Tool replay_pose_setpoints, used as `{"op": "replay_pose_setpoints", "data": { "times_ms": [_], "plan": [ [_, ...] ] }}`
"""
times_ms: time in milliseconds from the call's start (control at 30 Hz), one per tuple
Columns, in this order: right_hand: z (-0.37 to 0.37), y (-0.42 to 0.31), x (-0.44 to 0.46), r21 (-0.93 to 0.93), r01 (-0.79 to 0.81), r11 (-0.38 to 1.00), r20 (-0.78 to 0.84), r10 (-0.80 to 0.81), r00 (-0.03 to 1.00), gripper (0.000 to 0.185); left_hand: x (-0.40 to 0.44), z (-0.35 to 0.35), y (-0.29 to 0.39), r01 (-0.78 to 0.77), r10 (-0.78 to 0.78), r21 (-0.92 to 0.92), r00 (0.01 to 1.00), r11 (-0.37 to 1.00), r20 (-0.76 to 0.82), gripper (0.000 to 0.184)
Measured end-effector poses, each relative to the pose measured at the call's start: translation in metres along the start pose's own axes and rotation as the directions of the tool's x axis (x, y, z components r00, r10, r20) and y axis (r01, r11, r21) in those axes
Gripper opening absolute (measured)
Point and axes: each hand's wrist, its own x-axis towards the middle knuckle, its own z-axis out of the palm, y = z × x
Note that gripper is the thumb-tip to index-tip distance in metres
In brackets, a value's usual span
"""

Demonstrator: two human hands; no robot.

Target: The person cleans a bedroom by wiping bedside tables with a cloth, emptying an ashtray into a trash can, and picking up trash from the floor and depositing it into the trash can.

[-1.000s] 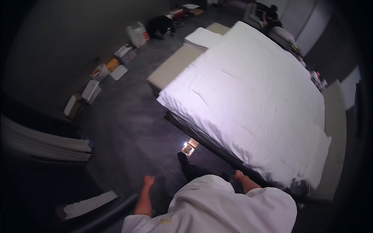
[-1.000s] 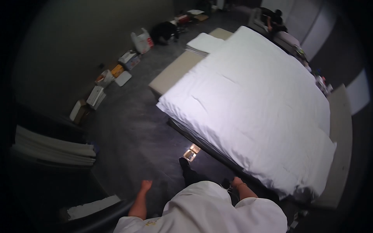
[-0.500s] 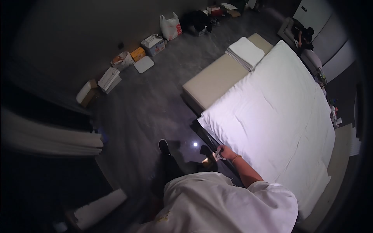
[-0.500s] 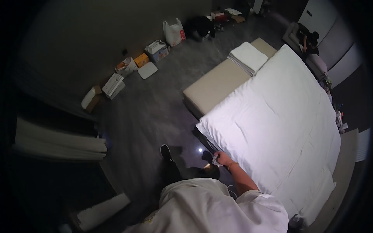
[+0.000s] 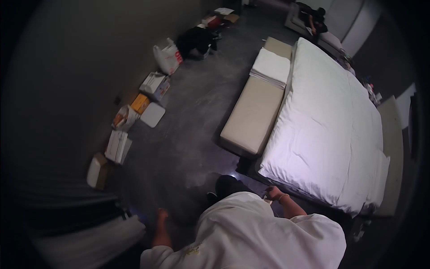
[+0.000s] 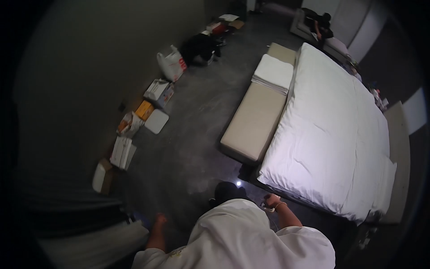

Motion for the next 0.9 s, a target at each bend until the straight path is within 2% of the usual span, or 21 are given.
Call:
{"op": "replay_pose_setpoints", "data": {
  "times_ms": [67, 100, 200, 233, 267, 300, 333, 367, 400, 433, 467, 500, 533, 567, 600, 667, 700, 767, 800, 867, 900],
  "plan": [
    [0.008, -0.045, -0.001, 0.034, 0.045, 0.998, -0.047, -0.043, 0.998, 0.041, 0.032, -0.053, 0.074, -0.089, 0.092, 0.115, 0.996, 0.989, -0.019, 0.021],
    [0.006, -0.07, -0.004, 0.022, 0.028, 0.999, -0.018, -0.028, 0.999, 0.04, 0.055, -0.07, 0.102, -0.127, 0.13, 0.143, 0.991, 0.981, -0.01, 0.023],
    [0.033, -0.077, 0.054, -0.032, -0.001, 0.999, -0.052, -0.001, 0.999, 0.037, 0.111, -0.103, 0.184, -0.318, 0.318, 0.365, 0.946, 0.875, 0.061, 0.03],
    [0.03, -0.1, 0.057, 0.071, -0.078, 0.994, -0.043, 0.081, 0.996, 0.033, 0.134, -0.105, 0.203, -0.435, 0.443, 0.499, 0.89, 0.75, 0.11, 0.032],
    [0.024, -0.125, 0.064, 0.085, -0.075, 0.994, -0.052, 0.079, 0.995, 0.033, 0.154, -0.105, 0.221, -0.531, 0.564, 0.631, 0.807, 0.565, 0.175, 0.035],
    [0.016, -0.157, 0.066, -0.276, -0.007, 0.961, 0.096, 0.035, 0.995, 0.034, 0.168, -0.104, 0.236, -0.565, 0.62, 0.707, 0.751, 0.424, 0.228, 0.037],
    [0.002, -0.187, 0.08, -0.591, 0.112, 0.799, 0.241, 0.042, 0.97, 0.036, 0.179, -0.105, 0.249, -0.516, 0.471, 0.612, 0.846, 0.6, 0.251, 0.038],
    [-0.013, -0.211, 0.105, -0.587, 0.11, 0.802, 0.235, 0.039, 0.971, 0.036, 0.185, -0.104, 0.265, -0.421, 0.307, 0.506, 0.905, 0.753, 0.296, 0.04],
    [-0.013, -0.228, 0.124, -0.591, 0.173, 0.788, 0.258, -0.019, 0.966, 0.037, 0.176, -0.108, 0.282, -0.347, 0.227, 0.44, 0.926, 0.828, 0.303, 0.041],
    [-0.01, -0.245, 0.136, -0.591, 0.235, 0.772, 0.283, -0.075, 0.956, 0.04, 0.163, -0.119, 0.297, -0.261, 0.143, 0.377, 0.939, 0.889, 0.314, 0.041],
    [-0.023, -0.268, 0.156, -0.601, 0.293, 0.744, 0.29, -0.138, 0.947, 0.042, 0.181, -0.121, 0.3, -0.336, 0.166, 0.419, 0.905, 0.844, 0.392, 0.039],
    [-0.05, -0.313, 0.163, -0.567, 0.271, 0.778, 0.213, -0.179, 0.96, 0.042, 0.206, -0.116, 0.293, -0.416, 0.19, 0.447, 0.864, 0.792, 0.467, 0.037],
    [-0.06, -0.348, 0.18, -0.394, 0.19, 0.899, 0.118, -0.155, 0.981, 0.042, 0.217, -0.122, 0.293, -0.425, 0.195, 0.451, 0.861, 0.785, 0.47, 0.037],
    [-0.069, -0.382, 0.198, -0.188, 0.132, 0.973, 0.022, -0.13, 0.991, 0.042, 0.222, -0.127, 0.301, -0.432, 0.211, 0.444, 0.861, 0.785, 0.464, 0.036],
    [-0.072, -0.399, 0.227, 0.186, 0.016, 0.982, -0.057, -0.005, 0.998, 0.042, 0.229, -0.133, 0.311, -0.438, 0.218, 0.44, 0.857, 0.784, 0.466, 0.036],
    [-0.113, -0.481, 0.228, 0.146, 0.127, 0.981, -0.132, -0.108, 0.985, 0.04, 0.25, -0.141, 0.332, -0.466, 0.239, 0.439, 0.844, 0.768, 0.48, 0.035],
    [-0.126, -0.51, 0.233, 0.155, 0.116, 0.981, -0.146, -0.094, 0.985, 0.04, 0.264, -0.145, 0.344, -0.484, 0.251, 0.442, 0.837, 0.756, 0.487, 0.035],
    [-0.143, -0.551, 0.252, 0.2, 0.212, 0.957, -0.187, -0.175, 0.967, 0.046, 0.303, -0.153, 0.364, -0.53, 0.284, 0.438, 0.811, 0.726, 0.512, 0.034],
    [-0.141, -0.556, 0.272, 0.218, 0.203, 0.955, -0.202, -0.159, 0.966, 0.046, 0.324, -0.158, 0.376, -0.556, 0.294, 0.452, 0.797, 0.697, 0.527, 0.034],
    [-0.122, -0.541, 0.312, 0.463, 0.247, 0.851, -0.287, -0.119, 0.951, 0.04, 0.372, -0.172, 0.407, -0.626, 0.323, 0.464, 0.751, 0.627, 0.576, 0.033],
    [-0.118, -0.542, 0.318, 0.399, 0.148, 0.905, -0.337, -0.005, 0.941, 0.042, 0.4, -0.182, 0.429, -0.674, 0.342, 0.473, 0.715, 0.568, 0.61, 0.033]
  ]
}}
